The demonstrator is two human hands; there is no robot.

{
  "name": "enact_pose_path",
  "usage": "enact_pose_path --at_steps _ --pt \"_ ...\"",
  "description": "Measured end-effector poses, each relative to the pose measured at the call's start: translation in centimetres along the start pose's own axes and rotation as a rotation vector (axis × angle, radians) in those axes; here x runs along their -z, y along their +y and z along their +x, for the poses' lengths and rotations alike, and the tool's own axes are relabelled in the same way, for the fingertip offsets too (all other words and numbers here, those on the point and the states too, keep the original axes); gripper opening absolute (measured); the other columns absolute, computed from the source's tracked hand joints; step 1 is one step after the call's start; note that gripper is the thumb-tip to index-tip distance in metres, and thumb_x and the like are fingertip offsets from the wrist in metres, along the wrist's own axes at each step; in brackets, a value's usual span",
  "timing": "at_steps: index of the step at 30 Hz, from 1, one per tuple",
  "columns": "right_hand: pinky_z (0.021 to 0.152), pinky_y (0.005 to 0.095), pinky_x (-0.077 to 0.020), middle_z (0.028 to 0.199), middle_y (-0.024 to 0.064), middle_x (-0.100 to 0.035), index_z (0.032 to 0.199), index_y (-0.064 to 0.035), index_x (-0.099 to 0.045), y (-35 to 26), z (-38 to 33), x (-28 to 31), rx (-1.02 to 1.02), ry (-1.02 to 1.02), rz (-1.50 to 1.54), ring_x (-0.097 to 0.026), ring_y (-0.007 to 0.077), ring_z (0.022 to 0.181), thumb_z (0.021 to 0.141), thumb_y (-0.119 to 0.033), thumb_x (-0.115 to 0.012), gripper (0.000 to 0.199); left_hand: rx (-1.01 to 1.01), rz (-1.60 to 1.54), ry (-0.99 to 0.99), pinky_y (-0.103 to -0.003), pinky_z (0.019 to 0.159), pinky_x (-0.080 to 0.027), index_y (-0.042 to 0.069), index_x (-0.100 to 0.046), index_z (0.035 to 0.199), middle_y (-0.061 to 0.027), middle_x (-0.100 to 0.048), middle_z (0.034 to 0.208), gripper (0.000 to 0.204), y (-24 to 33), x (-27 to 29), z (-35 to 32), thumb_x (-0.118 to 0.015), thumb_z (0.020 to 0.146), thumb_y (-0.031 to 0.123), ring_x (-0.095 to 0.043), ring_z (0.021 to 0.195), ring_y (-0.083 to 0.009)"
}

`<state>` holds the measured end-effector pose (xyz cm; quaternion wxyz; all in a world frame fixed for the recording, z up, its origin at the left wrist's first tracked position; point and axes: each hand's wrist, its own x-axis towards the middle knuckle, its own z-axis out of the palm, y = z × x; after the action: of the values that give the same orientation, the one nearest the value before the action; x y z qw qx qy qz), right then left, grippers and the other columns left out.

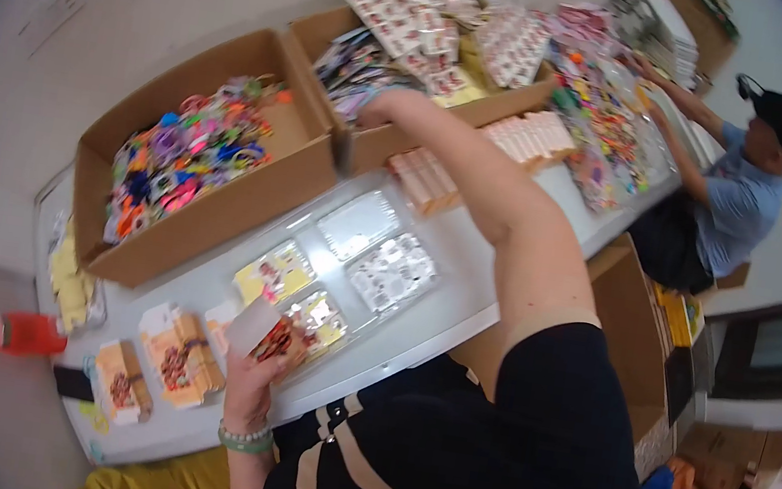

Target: Picking colorful plastic rings from a bulk bin and placing them into small individual cardboard boxes.

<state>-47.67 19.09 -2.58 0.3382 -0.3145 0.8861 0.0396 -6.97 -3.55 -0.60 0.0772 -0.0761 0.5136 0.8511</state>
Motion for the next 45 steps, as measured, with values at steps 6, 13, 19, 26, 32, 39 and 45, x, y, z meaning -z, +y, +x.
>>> enact_pose_path --at_steps 6,13,19,26,32,39,45 --pt "0.069 0.0413 -0.0524 0.089 0.0107 -0.069 0.087 -0.0125 -0.072 -2.4 -1.3 -0.4 -0.221 0.530 0.053 -0.066 0.0278 0.084 0.063 -0.020 -0.070 0.025 -0.008 -0.009 0.051 -0.042 0.089 -0.050 -0.005 -0.048 0.121 -0.0170 -0.059 0.111 0.055 0.0 -0.2 -0.7 -0.065 0.070 0.005 -0.060 0.102 -0.0298" --pt "0.068 0.0398 -0.0506 0.086 0.0082 -0.069 0.089 -0.0123 -0.072 -1.7 -0.5 -1.5 -0.144 0.426 0.187 -0.065 0.0244 0.081 0.074 -0.025 -0.063 0.022 -0.029 0.022 0.037 -0.042 0.089 -0.049 -0.005 -0.048 0.119 -0.0149 -0.060 0.110 0.051 -0.1 -0.5 -0.4 -0.064 0.073 0.007 -0.061 0.099 -0.0281" --pt "0.055 0.0370 -0.0441 0.081 0.0039 -0.066 0.089 -0.0060 -0.069 1.2 5.6 -0.7 0.204 0.024 0.101 -0.056 0.0198 0.064 0.069 -0.012 -0.070 0.021 -0.019 0.027 0.039 -0.042 0.088 -0.049 -0.005 -0.047 0.121 -0.0162 -0.060 0.110 0.053 0.2 -1.2 -0.9 -0.064 0.073 0.007 -0.061 0.100 -0.0278" --pt "0.082 0.0548 -0.0464 0.110 0.0063 -0.065 0.107 -0.0151 -0.069 -5.8 -3.4 0.1 -0.493 0.517 -0.277 -0.059 0.0304 0.103 0.070 -0.026 -0.070 0.038 0.010 0.031 0.040 -0.043 0.090 -0.048 -0.004 -0.045 0.124 -0.0169 -0.059 0.112 0.054 -0.2 -0.6 -1.0 -0.064 0.075 0.008 -0.060 0.101 -0.0286" --pt "0.076 0.0483 -0.0513 0.099 0.0065 -0.068 0.097 -0.0133 -0.071 -4.6 -6.4 -0.5 -0.442 0.401 -0.208 -0.064 0.0275 0.090 0.073 -0.017 -0.063 0.025 0.008 0.049 -0.035 -0.044 0.091 -0.047 -0.005 -0.044 0.124 -0.0175 -0.059 0.113 0.054 0.0 -1.2 -0.7 -0.064 0.076 0.008 -0.060 0.102 -0.0300" --pt "0.067 0.0389 -0.0509 0.085 0.0109 -0.068 0.087 -0.0115 -0.071 -4.0 -6.6 -2.2 -0.197 0.712 0.071 -0.065 0.0279 0.081 0.069 -0.017 -0.059 0.022 0.016 0.054 0.026 -0.045 0.088 -0.050 -0.005 -0.047 0.121 -0.0176 -0.059 0.111 0.052 -0.1 -0.9 -0.8 -0.065 0.074 0.008 -0.061 0.099 -0.0303" --pt "0.066 0.0407 -0.0500 0.085 0.0134 -0.067 0.087 -0.0103 -0.070 -3.3 -6.8 -1.3 -0.214 0.567 0.244 -0.065 0.0296 0.081 0.066 -0.020 -0.063 0.025 0.034 0.006 0.063 -0.044 0.089 -0.050 -0.003 -0.048 0.119 -0.0153 -0.061 0.106 0.055 -0.3 -1.5 -0.9 -0.068 0.068 0.006 -0.063 0.096 -0.0293"
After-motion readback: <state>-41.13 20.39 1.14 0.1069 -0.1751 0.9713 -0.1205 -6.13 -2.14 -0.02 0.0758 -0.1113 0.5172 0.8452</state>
